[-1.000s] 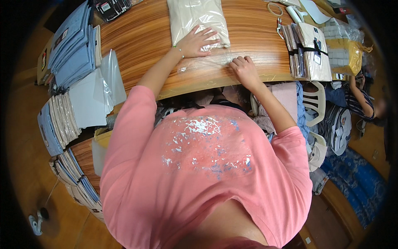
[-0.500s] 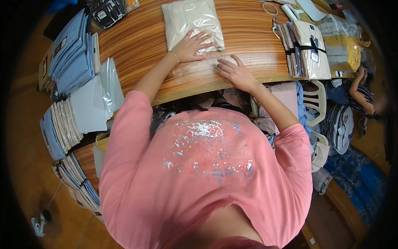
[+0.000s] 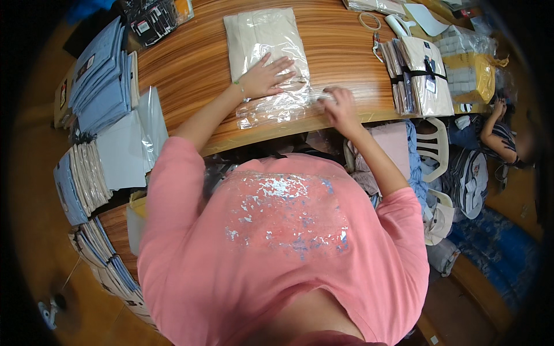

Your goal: The person organizes, ties, and packs folded shirts into plastic bags at a wooden table in a garment workshop.

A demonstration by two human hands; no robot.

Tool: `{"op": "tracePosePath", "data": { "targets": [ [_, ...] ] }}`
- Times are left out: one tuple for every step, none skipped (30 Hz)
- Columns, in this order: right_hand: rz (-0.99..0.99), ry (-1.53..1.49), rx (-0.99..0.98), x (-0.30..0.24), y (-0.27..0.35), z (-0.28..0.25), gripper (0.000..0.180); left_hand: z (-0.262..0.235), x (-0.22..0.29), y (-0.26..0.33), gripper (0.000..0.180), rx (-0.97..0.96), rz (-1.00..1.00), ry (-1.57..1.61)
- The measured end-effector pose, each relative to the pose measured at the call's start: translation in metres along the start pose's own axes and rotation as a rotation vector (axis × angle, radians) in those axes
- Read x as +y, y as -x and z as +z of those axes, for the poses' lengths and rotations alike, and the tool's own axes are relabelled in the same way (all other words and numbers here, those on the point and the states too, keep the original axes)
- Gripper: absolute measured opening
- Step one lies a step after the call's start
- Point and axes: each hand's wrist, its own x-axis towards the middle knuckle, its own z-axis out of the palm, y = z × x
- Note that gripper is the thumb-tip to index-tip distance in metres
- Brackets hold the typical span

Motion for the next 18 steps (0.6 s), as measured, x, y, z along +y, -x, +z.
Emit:
{"op": "tracePosePath", "data": {
  "targets": [
    [0.025, 0.018, 0.025, 0.012, -0.003, 0.006, 0.034, -0.001, 0.005, -0.001, 0.057, -0.016, -0.013, -0.025],
    [0.051, 0.034, 0.054, 0.024, -0.007, 0.012, 0.035, -0.003, 0.010, -0.001, 0.056, -0.034, -0.024, -0.053],
    [0.075, 0.050, 0.082, 0.034, -0.011, 0.019, 0.035, -0.005, 0.016, 0.000, 0.055, -0.053, -0.037, -0.081],
    [0.047, 0.062, 0.018, 0.038, -0.014, 0.027, 0.036, -0.011, 0.023, 0.001, 0.055, -0.014, -0.033, -0.090],
    [-0.018, 0.048, -0.011, 0.044, -0.018, 0.033, 0.034, -0.014, 0.029, 0.002, 0.054, -0.042, -0.061, -0.044],
    [-0.084, 0.034, -0.040, 0.050, -0.022, 0.039, 0.033, -0.016, 0.034, 0.001, 0.054, -0.070, -0.089, 0.002],
    [-0.153, 0.012, -0.071, 0.050, -0.026, 0.043, 0.032, -0.018, 0.041, 0.006, 0.054, -0.103, -0.124, 0.050],
    [-0.187, -0.004, -0.103, 0.050, -0.028, 0.046, 0.030, -0.023, 0.049, 0.012, 0.048, 0.050, -0.128, 0.051],
    [-0.220, -0.020, -0.135, 0.051, -0.030, 0.049, 0.028, -0.022, 0.053, 0.021, 0.045, -0.013, -0.133, 0.173],
    [-0.256, -0.035, -0.169, 0.052, -0.032, 0.050, 0.026, -0.017, 0.058, 0.031, 0.042, -0.073, -0.141, 0.297],
    [-0.289, -0.013, -0.199, 0.055, -0.031, 0.051, 0.024, -0.020, 0.063, 0.039, 0.039, -0.126, -0.145, 0.424],
    [-0.322, 0.008, -0.230, 0.059, -0.030, 0.053, 0.023, -0.024, 0.068, 0.052, 0.030, -0.156, -0.100, 0.520],
    [-0.355, 0.037, -0.253, 0.064, -0.032, 0.051, 0.021, -0.024, 0.062, 0.065, 0.029, -0.045, -0.107, 0.500],
    [-0.375, 0.049, -0.255, 0.064, -0.036, 0.050, 0.020, -0.022, 0.056, 0.087, 0.028, 0.062, -0.128, 0.475],
    [-0.387, 0.061, -0.258, 0.062, -0.038, 0.047, 0.020, -0.022, 0.051, 0.105, 0.027, 0.167, -0.140, 0.451],
    [-0.395, 0.072, -0.261, 0.060, -0.039, 0.045, 0.019, -0.022, 0.044, 0.116, 0.025, 0.196, -0.196, 0.403],
    [-0.401, 0.076, -0.259, 0.059, -0.040, 0.044, 0.018, -0.022, 0.035, 0.125, 0.023, 0.226, -0.253, 0.355],
    [-0.406, 0.081, -0.255, 0.059, -0.040, 0.042, 0.018, -0.021, 0.029, 0.132, 0.022, 0.253, -0.309, 0.307]
  ]
}}
